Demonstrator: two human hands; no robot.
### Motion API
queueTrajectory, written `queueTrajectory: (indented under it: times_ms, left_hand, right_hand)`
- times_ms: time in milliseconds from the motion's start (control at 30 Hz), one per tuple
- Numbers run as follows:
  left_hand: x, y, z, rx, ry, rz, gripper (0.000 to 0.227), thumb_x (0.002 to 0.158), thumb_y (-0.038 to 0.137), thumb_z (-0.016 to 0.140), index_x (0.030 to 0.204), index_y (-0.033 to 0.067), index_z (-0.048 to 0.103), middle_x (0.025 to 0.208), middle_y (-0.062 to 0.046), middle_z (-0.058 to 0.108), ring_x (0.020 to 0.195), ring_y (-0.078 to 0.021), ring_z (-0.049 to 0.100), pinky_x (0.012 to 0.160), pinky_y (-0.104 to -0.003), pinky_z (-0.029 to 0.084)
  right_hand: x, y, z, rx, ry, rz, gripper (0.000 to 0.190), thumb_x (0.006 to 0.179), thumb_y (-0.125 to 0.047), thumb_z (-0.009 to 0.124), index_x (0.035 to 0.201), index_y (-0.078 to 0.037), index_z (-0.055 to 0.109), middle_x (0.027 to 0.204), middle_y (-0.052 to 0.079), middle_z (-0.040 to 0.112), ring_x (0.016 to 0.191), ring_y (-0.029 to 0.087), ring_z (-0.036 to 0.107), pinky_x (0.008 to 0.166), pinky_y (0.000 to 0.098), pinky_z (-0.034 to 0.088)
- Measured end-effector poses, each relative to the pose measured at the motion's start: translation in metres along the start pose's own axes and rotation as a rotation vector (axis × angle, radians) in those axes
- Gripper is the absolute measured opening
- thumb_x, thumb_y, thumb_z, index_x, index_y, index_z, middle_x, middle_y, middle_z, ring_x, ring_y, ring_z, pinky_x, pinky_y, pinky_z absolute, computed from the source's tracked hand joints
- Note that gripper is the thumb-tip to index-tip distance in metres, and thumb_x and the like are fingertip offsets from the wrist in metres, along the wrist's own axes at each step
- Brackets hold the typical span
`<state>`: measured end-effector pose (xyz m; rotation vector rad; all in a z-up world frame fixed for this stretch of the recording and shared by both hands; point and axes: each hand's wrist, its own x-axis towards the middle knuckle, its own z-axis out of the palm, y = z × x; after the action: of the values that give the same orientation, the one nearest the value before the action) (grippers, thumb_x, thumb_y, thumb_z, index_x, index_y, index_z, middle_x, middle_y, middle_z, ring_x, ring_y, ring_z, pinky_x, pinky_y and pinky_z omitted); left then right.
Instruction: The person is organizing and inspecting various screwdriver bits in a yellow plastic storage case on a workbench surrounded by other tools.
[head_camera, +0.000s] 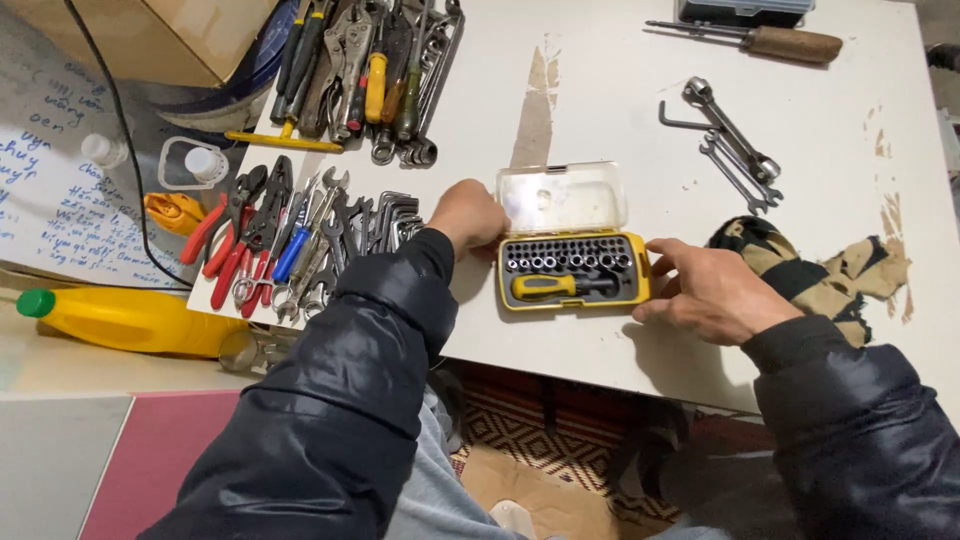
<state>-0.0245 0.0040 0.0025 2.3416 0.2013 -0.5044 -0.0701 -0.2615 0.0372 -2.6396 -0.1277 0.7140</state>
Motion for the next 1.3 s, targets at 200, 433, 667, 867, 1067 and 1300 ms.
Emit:
queueTrajectory:
  times_ms: [200,433,667,867,1067,1300]
  left_hand:
    - [0.021,-0.011,0.001,-0.218,-0.09,0.019,0.018,0.088,0.01,0.067,0.084,-0.0068,0.069,0.065,-0.02,0.068,0.059,-0.0311,0.075,0.058,-0.041,0.064]
    - [0.03,-0.006,-0.002,-0.17,0.021,0.06,0.011,0.083,0.016,0.072,0.086,0.0053,0.069,0.073,-0.013,0.071,0.06,-0.023,0.076,0.064,-0.038,0.064]
    - [0.045,-0.015,-0.002,-0.159,0.106,0.072,0.02,0.086,0.016,0.068,0.102,0.0051,0.07,0.081,-0.01,0.074,0.071,-0.0209,0.077,0.066,-0.032,0.063]
    - [0.036,-0.009,-0.001,-0.186,0.087,0.069,0.02,0.086,0.013,0.069,0.103,0.0027,0.07,0.079,-0.013,0.074,0.065,-0.0195,0.076,0.06,-0.029,0.064]
    - [0.035,-0.009,0.003,-0.233,0.08,0.075,0.023,0.086,0.01,0.067,0.107,0.0004,0.07,0.08,-0.013,0.073,0.064,-0.0185,0.076,0.062,-0.03,0.064]
    - [0.022,-0.009,-0.003,-0.14,0.001,0.08,0.052,0.076,0.019,0.084,0.122,0.0017,0.067,0.105,-0.016,0.073,0.107,-0.0315,0.072,0.092,-0.043,0.059]
  right_hand:
    - [-0.005,-0.006,-0.003,-0.022,-0.037,0.039,0.088,0.076,-0.01,0.086,0.153,-0.006,0.042,0.125,0.02,0.071,0.11,0.033,0.074,0.096,0.0469,0.06]
    - [-0.004,-0.003,0.007,0.044,0.054,0.039,0.088,0.076,-0.015,0.088,0.152,-0.002,0.044,0.12,0.022,0.072,0.107,0.034,0.074,0.094,0.0447,0.059]
    - [0.002,0.002,0.011,0.052,0.121,-0.005,0.089,0.075,-0.022,0.089,0.151,-0.003,0.046,0.114,0.02,0.073,0.102,0.033,0.074,0.09,0.0455,0.06]
    - [-0.003,-0.014,-0.005,-0.043,0.111,-0.03,0.085,0.074,-0.026,0.09,0.147,-0.004,0.052,0.12,0.023,0.07,0.105,0.037,0.072,0.092,0.0484,0.059]
    - [0.027,0.002,0.004,-0.018,0.353,-0.177,0.027,0.091,-0.03,0.076,0.109,-0.011,0.08,0.093,0.013,0.07,0.091,0.031,0.072,0.079,0.0422,0.058]
    - [0.051,-0.013,0.021,-0.001,0.335,-0.061,0.024,0.087,-0.028,0.075,0.101,-0.01,0.082,0.085,0.016,0.073,0.091,0.035,0.073,0.075,0.0474,0.06]
